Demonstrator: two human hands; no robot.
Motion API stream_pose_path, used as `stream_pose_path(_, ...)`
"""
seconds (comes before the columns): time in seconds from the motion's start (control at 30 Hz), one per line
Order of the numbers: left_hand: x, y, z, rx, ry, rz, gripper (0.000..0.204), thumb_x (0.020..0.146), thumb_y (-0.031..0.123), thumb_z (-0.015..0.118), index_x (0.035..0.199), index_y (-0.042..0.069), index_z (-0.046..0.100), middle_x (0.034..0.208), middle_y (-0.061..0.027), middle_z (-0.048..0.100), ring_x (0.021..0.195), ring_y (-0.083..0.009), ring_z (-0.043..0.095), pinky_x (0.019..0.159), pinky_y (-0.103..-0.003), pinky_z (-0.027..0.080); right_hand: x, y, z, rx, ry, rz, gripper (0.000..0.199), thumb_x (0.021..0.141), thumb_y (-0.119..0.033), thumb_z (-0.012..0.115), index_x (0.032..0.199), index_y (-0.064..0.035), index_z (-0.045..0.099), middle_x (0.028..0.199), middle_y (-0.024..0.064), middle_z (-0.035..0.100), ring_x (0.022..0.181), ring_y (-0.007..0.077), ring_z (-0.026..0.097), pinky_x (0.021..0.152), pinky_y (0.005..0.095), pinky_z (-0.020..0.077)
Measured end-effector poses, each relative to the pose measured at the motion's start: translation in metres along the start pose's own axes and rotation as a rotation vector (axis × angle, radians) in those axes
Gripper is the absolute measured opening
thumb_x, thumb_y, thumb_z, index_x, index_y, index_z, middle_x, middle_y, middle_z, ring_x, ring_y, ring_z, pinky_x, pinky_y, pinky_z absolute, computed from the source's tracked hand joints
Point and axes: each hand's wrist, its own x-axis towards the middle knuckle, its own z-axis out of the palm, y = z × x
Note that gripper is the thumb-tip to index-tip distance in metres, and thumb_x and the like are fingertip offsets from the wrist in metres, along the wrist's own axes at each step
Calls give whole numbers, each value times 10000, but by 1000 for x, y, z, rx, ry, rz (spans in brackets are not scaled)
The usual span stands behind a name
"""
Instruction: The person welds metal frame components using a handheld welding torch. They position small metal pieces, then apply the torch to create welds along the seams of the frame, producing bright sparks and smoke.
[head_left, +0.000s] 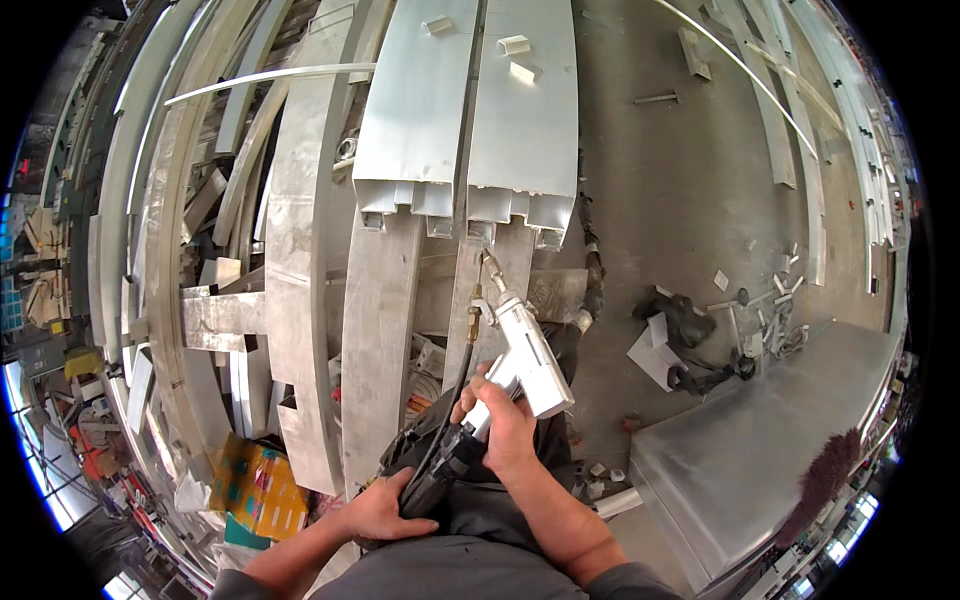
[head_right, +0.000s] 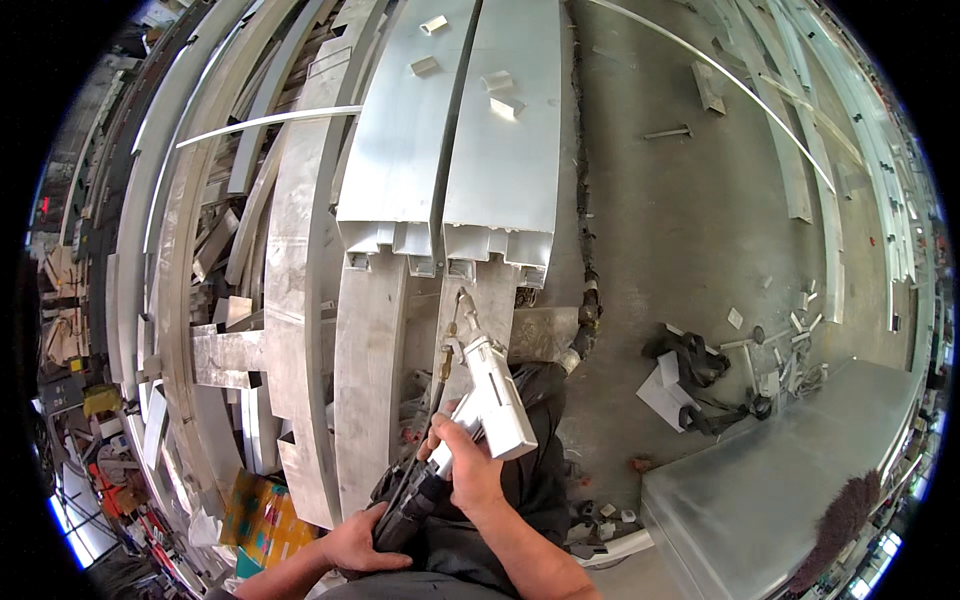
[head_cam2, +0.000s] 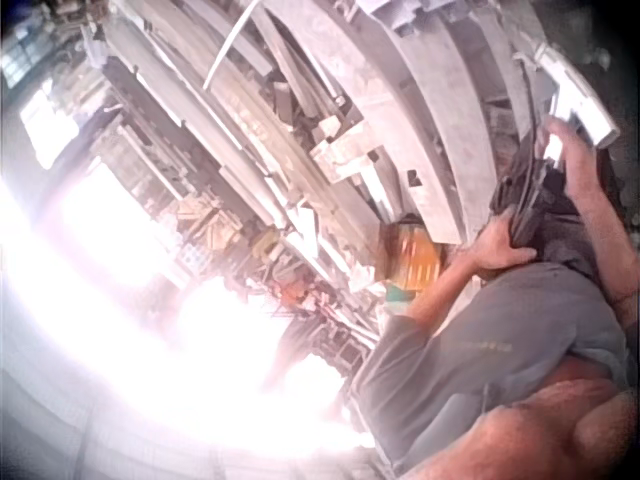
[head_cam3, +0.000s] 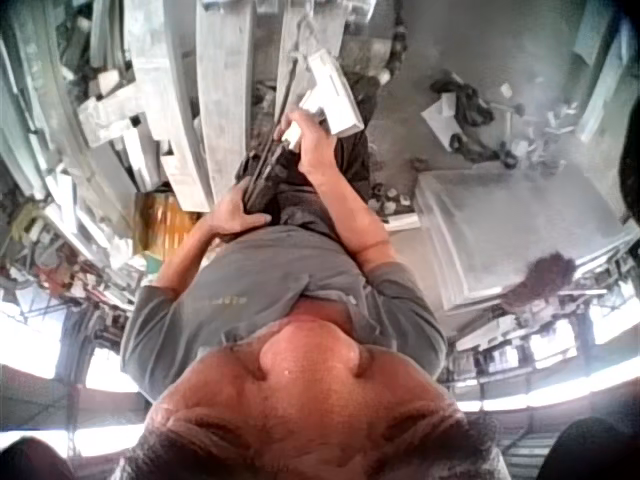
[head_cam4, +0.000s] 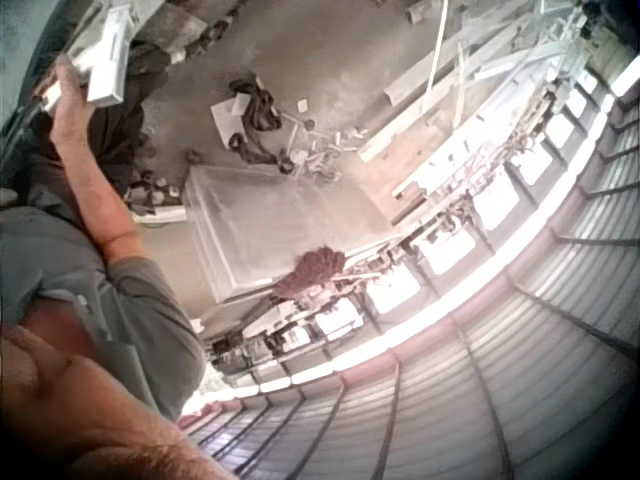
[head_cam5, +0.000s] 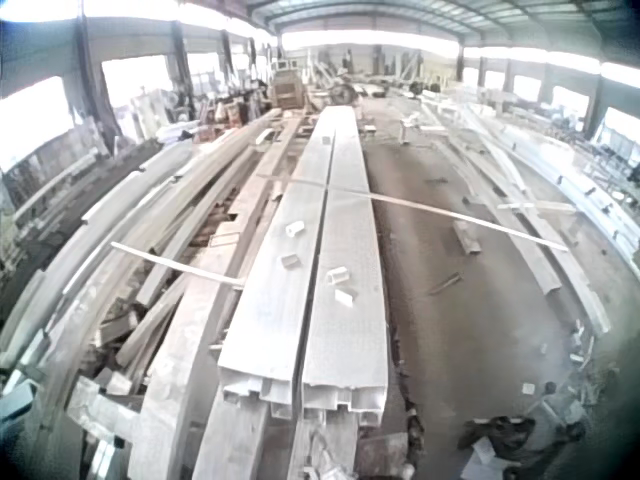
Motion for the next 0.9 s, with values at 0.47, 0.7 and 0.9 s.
stream_pose_path(0.47,25,71,46,-102,226,-118,661,717,328,841,1192,-40,566,943,-191,708,894,-245,696,821,-381,541,40,-38,-35,-27,-92,51,226,877,-164,651,1014,-5,569,724,86,602,576,205,614,555,348,532)
stream_pose_path(0.7,36,68,69,-311,268,-72,523,749,174,823,1151,-23,552,779,-90,680,615,-131,644,575,-318,518,43,-44,-38,-134,-95,50,219,860,-175,665,987,-17,582,707,71,602,558,190,613,535,330,521)
stream_pose_path(0.9,56,51,97,-385,315,64,536,738,194,818,1151,-49,578,821,-101,692,690,-144,651,657,-320,533,42,-50,-48,-248,-100,20,213,842,-167,653,968,-13,575,695,83,600,541,206,611,516,330,513)
